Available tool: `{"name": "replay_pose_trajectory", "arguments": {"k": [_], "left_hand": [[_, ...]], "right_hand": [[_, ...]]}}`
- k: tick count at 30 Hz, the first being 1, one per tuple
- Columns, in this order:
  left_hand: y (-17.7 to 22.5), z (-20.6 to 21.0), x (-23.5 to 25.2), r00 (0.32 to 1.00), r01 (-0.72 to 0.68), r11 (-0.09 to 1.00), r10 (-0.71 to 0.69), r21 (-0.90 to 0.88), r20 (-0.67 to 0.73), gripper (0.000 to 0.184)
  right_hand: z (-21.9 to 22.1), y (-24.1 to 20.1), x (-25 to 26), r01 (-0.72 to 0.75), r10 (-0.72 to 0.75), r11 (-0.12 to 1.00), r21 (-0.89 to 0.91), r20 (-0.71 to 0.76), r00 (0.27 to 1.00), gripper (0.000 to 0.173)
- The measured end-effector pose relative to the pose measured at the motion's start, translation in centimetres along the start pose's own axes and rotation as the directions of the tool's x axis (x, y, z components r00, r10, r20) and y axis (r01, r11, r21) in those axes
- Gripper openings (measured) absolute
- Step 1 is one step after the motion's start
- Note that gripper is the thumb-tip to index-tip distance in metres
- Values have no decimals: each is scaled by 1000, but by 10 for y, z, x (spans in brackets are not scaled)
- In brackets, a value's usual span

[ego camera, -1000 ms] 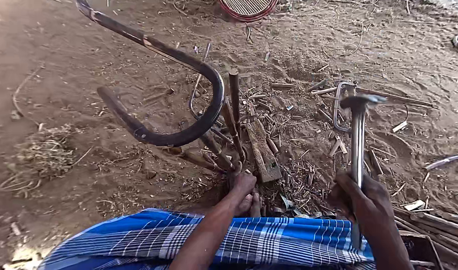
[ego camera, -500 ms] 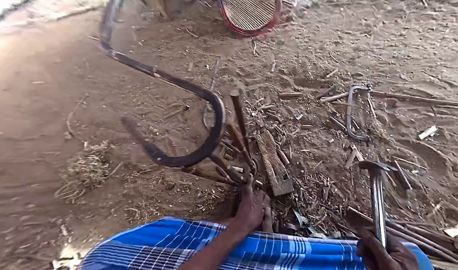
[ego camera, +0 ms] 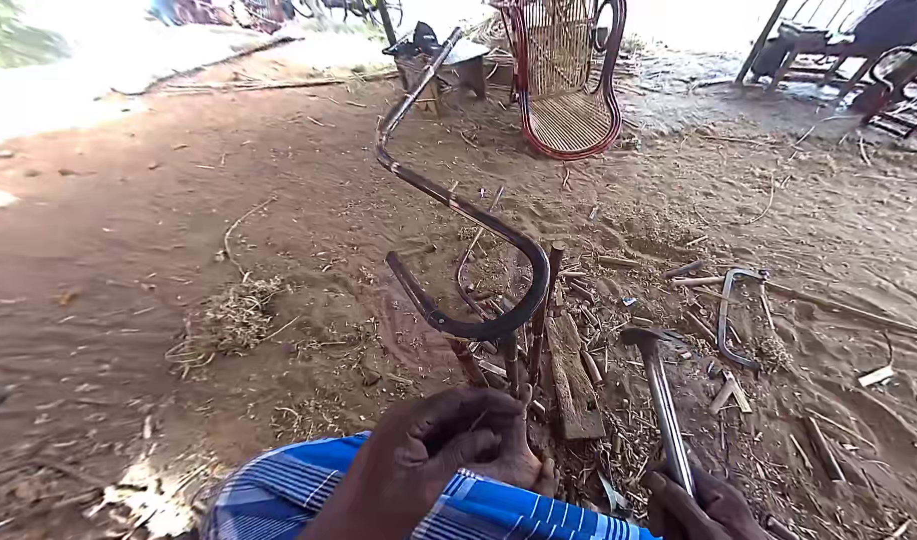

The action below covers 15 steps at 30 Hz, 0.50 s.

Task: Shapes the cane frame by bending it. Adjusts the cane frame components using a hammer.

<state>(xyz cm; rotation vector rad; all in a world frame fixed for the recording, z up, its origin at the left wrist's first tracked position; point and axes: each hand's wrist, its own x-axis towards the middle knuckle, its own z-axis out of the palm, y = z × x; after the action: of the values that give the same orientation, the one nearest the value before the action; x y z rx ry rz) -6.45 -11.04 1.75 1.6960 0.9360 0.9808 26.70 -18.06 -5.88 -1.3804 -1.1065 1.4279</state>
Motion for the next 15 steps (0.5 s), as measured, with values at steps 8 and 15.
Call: {"name": "replay_pose_trajectory", "arguments": {"k": [8,15], "left_hand": [[25,-25,60,969,-110,969,154,219,-195,18],[21,-26,61,930,-236,923,305,304,-207,24]], "right_hand": [[12,-12,-14,33,-32,999,-27,49,998,20],[-1,-1,-32,11,-10,998,-56,20,1000,18]]}}
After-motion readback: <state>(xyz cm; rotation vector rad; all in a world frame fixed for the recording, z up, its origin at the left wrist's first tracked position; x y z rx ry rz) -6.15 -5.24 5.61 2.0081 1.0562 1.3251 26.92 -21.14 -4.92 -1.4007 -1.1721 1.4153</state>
